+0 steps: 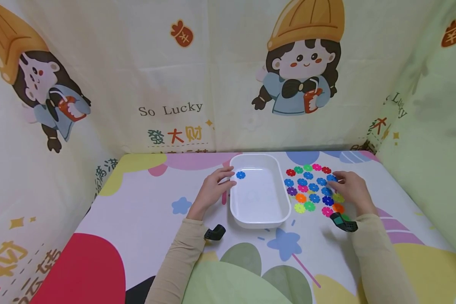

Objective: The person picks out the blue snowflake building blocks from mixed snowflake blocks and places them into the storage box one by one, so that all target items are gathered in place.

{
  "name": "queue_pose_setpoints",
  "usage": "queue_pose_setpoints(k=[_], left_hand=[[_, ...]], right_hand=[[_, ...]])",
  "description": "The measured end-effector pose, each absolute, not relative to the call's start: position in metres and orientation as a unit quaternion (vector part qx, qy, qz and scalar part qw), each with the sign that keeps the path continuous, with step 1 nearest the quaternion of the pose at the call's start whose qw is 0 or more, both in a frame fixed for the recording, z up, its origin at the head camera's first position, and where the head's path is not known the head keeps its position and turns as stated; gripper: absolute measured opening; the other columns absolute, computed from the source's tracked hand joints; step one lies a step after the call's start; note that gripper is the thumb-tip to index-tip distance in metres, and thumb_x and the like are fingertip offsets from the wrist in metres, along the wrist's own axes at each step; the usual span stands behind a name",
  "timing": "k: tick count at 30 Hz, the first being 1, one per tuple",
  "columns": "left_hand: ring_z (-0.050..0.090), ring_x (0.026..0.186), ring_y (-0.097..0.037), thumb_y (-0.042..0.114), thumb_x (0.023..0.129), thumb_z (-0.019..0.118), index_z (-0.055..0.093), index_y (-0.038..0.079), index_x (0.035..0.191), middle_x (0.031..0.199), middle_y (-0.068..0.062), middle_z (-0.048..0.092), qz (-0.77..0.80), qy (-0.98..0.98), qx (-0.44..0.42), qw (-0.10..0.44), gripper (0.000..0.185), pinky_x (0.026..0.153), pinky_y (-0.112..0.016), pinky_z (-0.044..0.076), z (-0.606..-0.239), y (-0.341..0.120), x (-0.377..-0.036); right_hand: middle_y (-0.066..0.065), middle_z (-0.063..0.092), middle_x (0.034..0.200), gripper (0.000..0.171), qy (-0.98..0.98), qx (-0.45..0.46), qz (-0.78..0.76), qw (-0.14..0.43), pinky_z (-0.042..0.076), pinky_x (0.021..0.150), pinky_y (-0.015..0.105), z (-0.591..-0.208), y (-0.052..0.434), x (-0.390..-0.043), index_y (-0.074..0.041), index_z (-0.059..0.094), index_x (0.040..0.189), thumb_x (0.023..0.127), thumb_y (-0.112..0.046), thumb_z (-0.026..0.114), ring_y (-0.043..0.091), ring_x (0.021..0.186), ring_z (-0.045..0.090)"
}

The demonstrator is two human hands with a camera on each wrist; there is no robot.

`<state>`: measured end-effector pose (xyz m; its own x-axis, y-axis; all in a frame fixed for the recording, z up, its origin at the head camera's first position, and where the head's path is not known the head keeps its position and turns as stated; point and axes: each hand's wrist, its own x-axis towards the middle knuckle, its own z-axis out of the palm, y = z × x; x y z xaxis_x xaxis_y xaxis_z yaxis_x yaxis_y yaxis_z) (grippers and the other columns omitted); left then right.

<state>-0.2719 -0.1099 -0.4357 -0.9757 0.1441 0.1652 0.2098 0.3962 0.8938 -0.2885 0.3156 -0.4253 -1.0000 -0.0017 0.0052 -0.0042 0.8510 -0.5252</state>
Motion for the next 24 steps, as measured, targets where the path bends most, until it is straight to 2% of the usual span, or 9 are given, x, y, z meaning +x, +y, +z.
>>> queue_pose_setpoints(k=[8, 10, 14, 16, 24], left_hand=[[0.042, 0.136, -0.019, 0.019, 0.092, 0.070, 0.067, 0.009, 0.125, 0.141, 0.007, 0.053, -0.541, -0.834, -0.104, 0.027, 0.034, 0.105, -0.039, 0.044, -0.435, -0.110, -0.272], [0.042, 0.136, -0.019, 0.019, 0.092, 0.070, 0.067, 0.009, 0.125, 0.142, 0.007, 0.053, -0.542, -0.833, -0.104, 0.027, 0.034, 0.104, -0.039, 0.044, -0.435, -0.110, -0.272], [0.042, 0.136, -0.019, 0.018, 0.091, 0.070, 0.067, 0.009, 0.125, 0.141, 0.007, 0.053, -0.541, -0.834, -0.105, 0.028, 0.035, 0.104, -0.040, 0.044, -0.435, -0.110, -0.272], [0.042, 0.136, -0.019, 0.018, 0.092, 0.070, 0.067, 0.008, 0.125, 0.141, 0.007, 0.053, -0.540, -0.835, -0.105, 0.028, 0.035, 0.105, -0.040, 0.044, -0.435, -0.110, -0.272], [0.043, 0.135, -0.016, 0.023, 0.091, 0.071, 0.067, 0.010, 0.125, 0.141, 0.008, 0.053, -0.534, -0.838, -0.109, 0.030, 0.036, 0.104, -0.036, 0.044, -0.433, -0.111, -0.270]], right_hand=[[0.030, 0.057, 0.116, 0.049, -0.960, 0.003, 0.282, 0.001, 0.057, 0.076, 0.044, -0.410, 0.294, -0.295, 0.007, 0.053, 0.133, 0.095, -0.021, 0.066, 0.037, 0.092, 0.057], [0.030, 0.057, 0.117, 0.048, -0.959, 0.009, 0.282, 0.003, 0.058, 0.077, 0.045, -0.405, 0.289, -0.296, 0.007, 0.053, 0.133, 0.095, -0.021, 0.066, 0.039, 0.095, 0.056], [0.030, 0.056, 0.121, 0.047, -0.958, 0.026, 0.286, 0.014, 0.051, 0.091, 0.055, -0.398, 0.276, -0.298, 0.006, 0.054, 0.132, 0.095, -0.020, 0.065, 0.045, 0.109, 0.050], [0.030, 0.055, 0.121, 0.046, -0.956, 0.035, 0.290, 0.021, 0.049, 0.094, 0.058, -0.394, 0.269, -0.299, 0.006, 0.054, 0.132, 0.095, -0.019, 0.065, 0.045, 0.111, 0.049], [0.024, 0.058, 0.121, 0.044, -0.949, 0.058, 0.308, 0.032, 0.055, 0.088, 0.052, -0.381, 0.237, -0.306, 0.001, 0.058, 0.131, 0.092, -0.019, 0.068, 0.040, 0.107, 0.054]])
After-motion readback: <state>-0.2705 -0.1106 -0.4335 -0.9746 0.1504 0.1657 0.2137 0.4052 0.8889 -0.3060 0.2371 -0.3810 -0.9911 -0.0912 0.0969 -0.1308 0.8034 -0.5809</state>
